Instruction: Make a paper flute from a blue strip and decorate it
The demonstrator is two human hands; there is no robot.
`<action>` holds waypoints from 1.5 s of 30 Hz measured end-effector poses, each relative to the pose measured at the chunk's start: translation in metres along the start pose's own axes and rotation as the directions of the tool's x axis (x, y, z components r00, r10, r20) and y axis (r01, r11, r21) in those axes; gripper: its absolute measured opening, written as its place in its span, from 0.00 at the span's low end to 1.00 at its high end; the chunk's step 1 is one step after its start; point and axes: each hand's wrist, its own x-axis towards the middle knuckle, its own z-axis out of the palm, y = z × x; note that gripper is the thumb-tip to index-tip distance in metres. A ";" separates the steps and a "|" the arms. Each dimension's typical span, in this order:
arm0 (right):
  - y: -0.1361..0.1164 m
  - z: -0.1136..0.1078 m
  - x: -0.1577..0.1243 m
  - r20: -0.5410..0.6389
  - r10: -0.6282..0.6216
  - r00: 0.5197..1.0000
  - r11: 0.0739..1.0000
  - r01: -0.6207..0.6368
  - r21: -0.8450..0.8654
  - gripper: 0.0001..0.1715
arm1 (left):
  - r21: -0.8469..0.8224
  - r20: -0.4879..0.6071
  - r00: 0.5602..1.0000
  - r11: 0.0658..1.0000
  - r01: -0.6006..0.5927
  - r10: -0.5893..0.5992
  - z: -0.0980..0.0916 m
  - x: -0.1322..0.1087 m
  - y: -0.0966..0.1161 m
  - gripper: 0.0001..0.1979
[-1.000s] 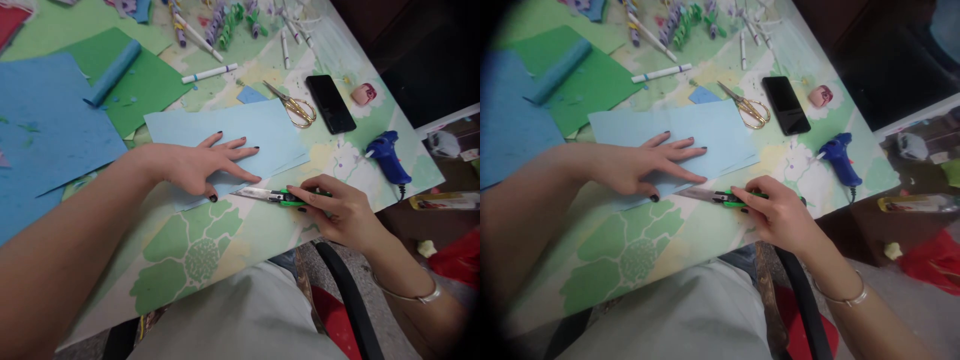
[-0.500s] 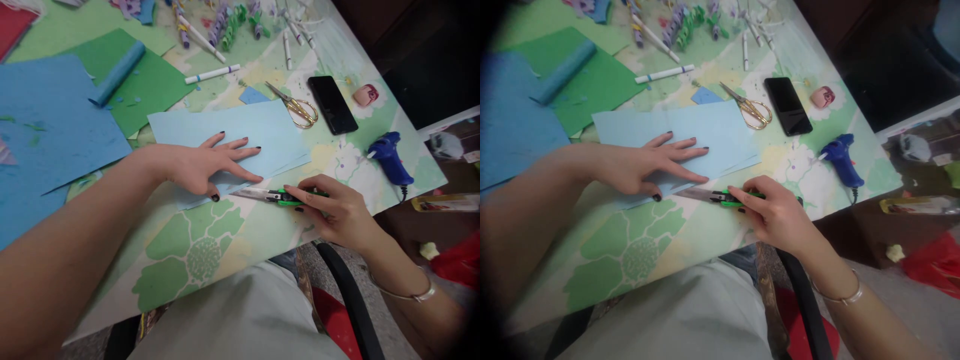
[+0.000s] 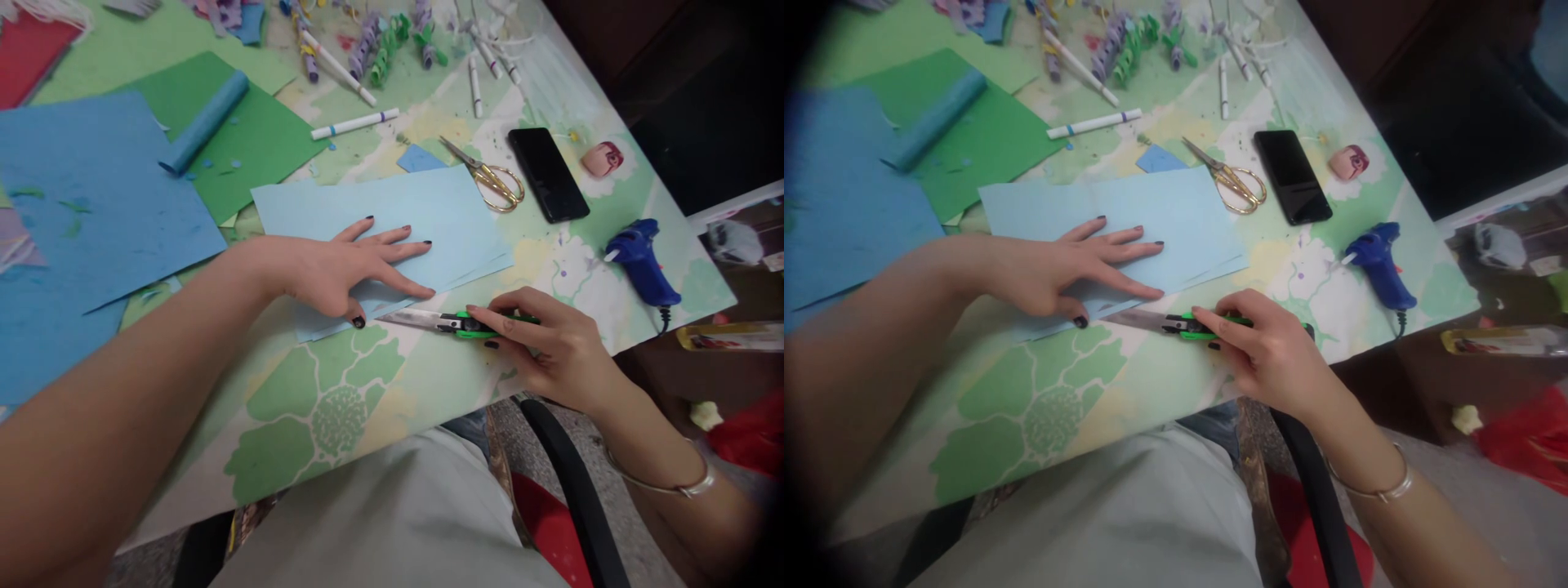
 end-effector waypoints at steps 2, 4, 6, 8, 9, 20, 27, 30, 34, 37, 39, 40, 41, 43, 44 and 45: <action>0.000 0.000 0.000 0.000 0.004 1.000 1.000 -0.004 -0.003 0.23 | 0.000 -0.002 1.000 1.000 -0.004 0.004 0.000 0.000 -0.001 0.39; -0.001 0.001 0.001 0.003 0.011 1.000 1.000 -0.011 -0.013 0.23 | 0.001 -0.004 1.000 1.000 -0.007 0.007 0.001 0.001 -0.002 0.39; -0.003 0.002 0.002 0.002 0.015 1.000 1.000 -0.015 -0.020 0.23 | 0.007 -0.007 1.000 1.000 -0.011 0.011 0.001 0.001 -0.001 0.38; -0.004 0.003 0.003 0.000 0.011 1.000 1.000 -0.011 -0.019 0.23 | 0.014 -0.003 1.000 1.000 0.000 0.000 0.001 -0.001 0.001 0.38; -0.004 0.003 0.003 -0.002 0.007 1.000 1.000 -0.007 -0.020 0.23 | 0.015 0.002 1.000 1.000 0.012 -0.012 0.002 -0.002 0.002 0.38; -0.003 0.003 0.003 0.011 0.010 1.000 0.999 -0.010 -0.043 0.23 | -0.065 0.040 0.999 0.998 0.001 0.001 0.002 -0.018 0.002 0.38; -0.002 0.001 0.003 0.019 0.005 1.000 1.000 -0.004 -0.027 0.22 | -0.022 0.049 0.999 1.000 0.012 -0.011 0.002 -0.010 -0.004 0.41; -0.003 0.000 0.003 0.021 0.008 1.000 1.000 -0.007 -0.008 0.21 | -0.007 0.050 0.999 1.000 0.014 -0.014 0.001 -0.009 -0.005 0.42; -0.004 0.001 0.004 0.005 0.012 1.000 1.000 -0.012 -0.005 0.22 | -0.034 0.038 0.999 0.999 0.008 -0.006 0.002 -0.010 -0.005 0.40; -0.005 0.002 0.005 -0.003 -0.003 1.000 1.000 0.003 -0.018 0.22 | -0.059 0.030 0.999 0.998 0.013 -0.011 0.001 -0.010 -0.004 0.39; -0.005 0.002 0.005 0.007 -0.009 1.000 1.000 0.009 -0.015 0.22 | -0.046 0.038 0.999 0.999 0.014 -0.012 0.001 -0.009 -0.004 0.40; -0.005 0.002 0.005 0.013 -0.009 1.000 1.000 0.009 -0.012 0.22 | -0.034 0.042 0.999 0.999 0.014 -0.012 0.001 -0.009 -0.004 0.41; -0.005 0.002 0.005 0.016 -0.008 1.000 1.000 0.008 -0.011 0.23 | -0.024 0.043 0.999 1.000 0.013 -0.012 0.001 -0.009 -0.004 0.42; -0.006 0.002 0.005 0.013 -0.008 1.000 1.000 0.008 -0.015 0.23 | -0.018 0.038 0.999 1.000 0.007 -0.006 0.001 -0.009 -0.005 0.43; -0.006 0.003 0.006 0.008 -0.011 1.000 1.000 0.011 -0.020 0.23 | -0.023 0.034 0.999 1.000 0.004 -0.003 0.002 -0.009 -0.005 0.43; -0.007 0.003 0.006 0.002 -0.014 1.000 1.000 0.014 -0.025 0.23 | -0.030 0.030 1.000 1.000 0.001 0.000 0.002 -0.009 -0.006 0.42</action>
